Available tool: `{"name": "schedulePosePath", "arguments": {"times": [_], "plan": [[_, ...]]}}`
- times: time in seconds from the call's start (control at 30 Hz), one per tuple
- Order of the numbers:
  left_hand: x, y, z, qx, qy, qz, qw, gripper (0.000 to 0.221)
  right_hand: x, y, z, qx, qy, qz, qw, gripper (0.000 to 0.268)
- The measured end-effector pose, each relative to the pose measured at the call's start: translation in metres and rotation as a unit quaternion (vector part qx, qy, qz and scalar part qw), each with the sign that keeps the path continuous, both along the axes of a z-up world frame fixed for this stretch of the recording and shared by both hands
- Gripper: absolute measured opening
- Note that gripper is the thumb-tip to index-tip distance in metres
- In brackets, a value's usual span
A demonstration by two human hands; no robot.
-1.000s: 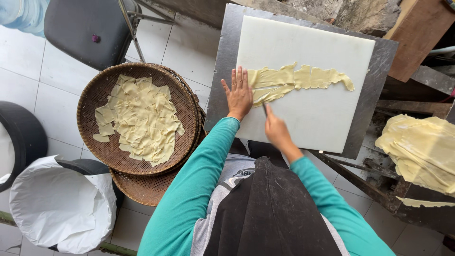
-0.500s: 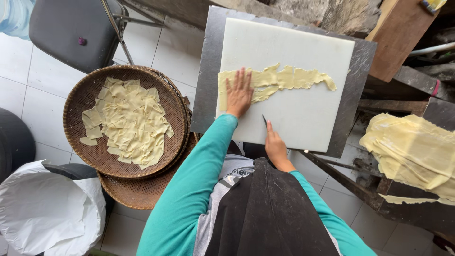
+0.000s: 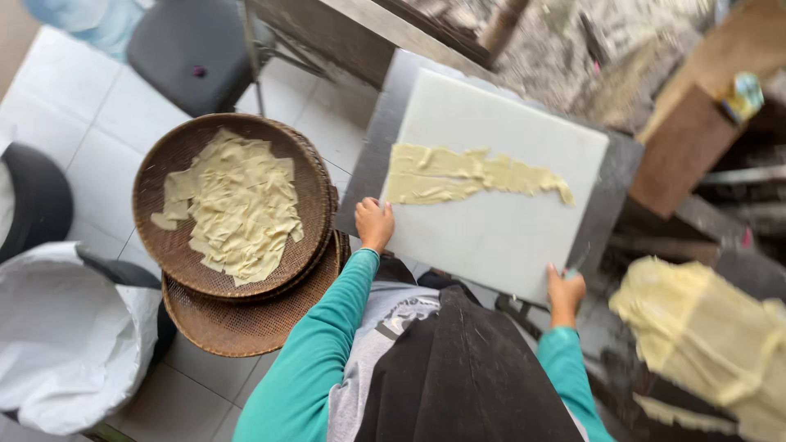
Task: The person cuts thin sheets of dough into smaller rectangular pieces using a knife on a white cutting board. The cut pieces are then transferred into a woven basket. The person repeats this process with multiple sheets of dough throughout the video.
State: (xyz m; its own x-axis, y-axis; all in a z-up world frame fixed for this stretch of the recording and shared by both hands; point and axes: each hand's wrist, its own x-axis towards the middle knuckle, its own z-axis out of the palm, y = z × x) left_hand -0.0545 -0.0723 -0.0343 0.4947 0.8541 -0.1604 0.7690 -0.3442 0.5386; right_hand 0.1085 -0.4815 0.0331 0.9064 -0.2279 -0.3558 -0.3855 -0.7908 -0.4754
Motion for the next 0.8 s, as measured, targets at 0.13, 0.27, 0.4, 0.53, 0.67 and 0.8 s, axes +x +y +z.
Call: {"name": "schedulePosePath", "arguments": {"times": [0.13, 0.27, 0.4, 0.53, 0.67, 0.8], "plan": [[0.002, 0.018, 0.003, -0.059, 0.036, 0.009, 0.998, 0.047, 0.0, -0.017, 0.031, 0.204, 0.131, 0.029, 0.97, 0.04], [0.006, 0.037, 0.028, -0.105, 0.011, 0.024, 0.994, 0.064, 0.012, 0.004, 0.043, 0.192, 0.206, 0.081, 0.956, 0.041], [-0.03, 0.055, 0.061, -0.116, 0.037, 0.005, 0.993, 0.058, 0.002, 0.014, 0.054, 0.122, 0.141, 0.176, 0.966, 0.061], [-0.096, 0.072, 0.084, -0.091, 0.012, 0.032, 0.995, 0.057, 0.028, 0.046, 0.089, 0.333, 0.146, 0.19, 0.912, 0.057], [-0.187, 0.056, 0.08, -0.166, -0.072, 0.173, 0.968, 0.047, 0.043, 0.122, 0.13, 0.379, 0.156, 0.232, 0.882, 0.044], [-0.293, 0.061, 0.058, -0.173, -0.105, 0.261, 0.944, 0.042, 0.052, 0.256, 0.148, 0.404, 0.21, 0.354, 0.817, 0.036]]}}
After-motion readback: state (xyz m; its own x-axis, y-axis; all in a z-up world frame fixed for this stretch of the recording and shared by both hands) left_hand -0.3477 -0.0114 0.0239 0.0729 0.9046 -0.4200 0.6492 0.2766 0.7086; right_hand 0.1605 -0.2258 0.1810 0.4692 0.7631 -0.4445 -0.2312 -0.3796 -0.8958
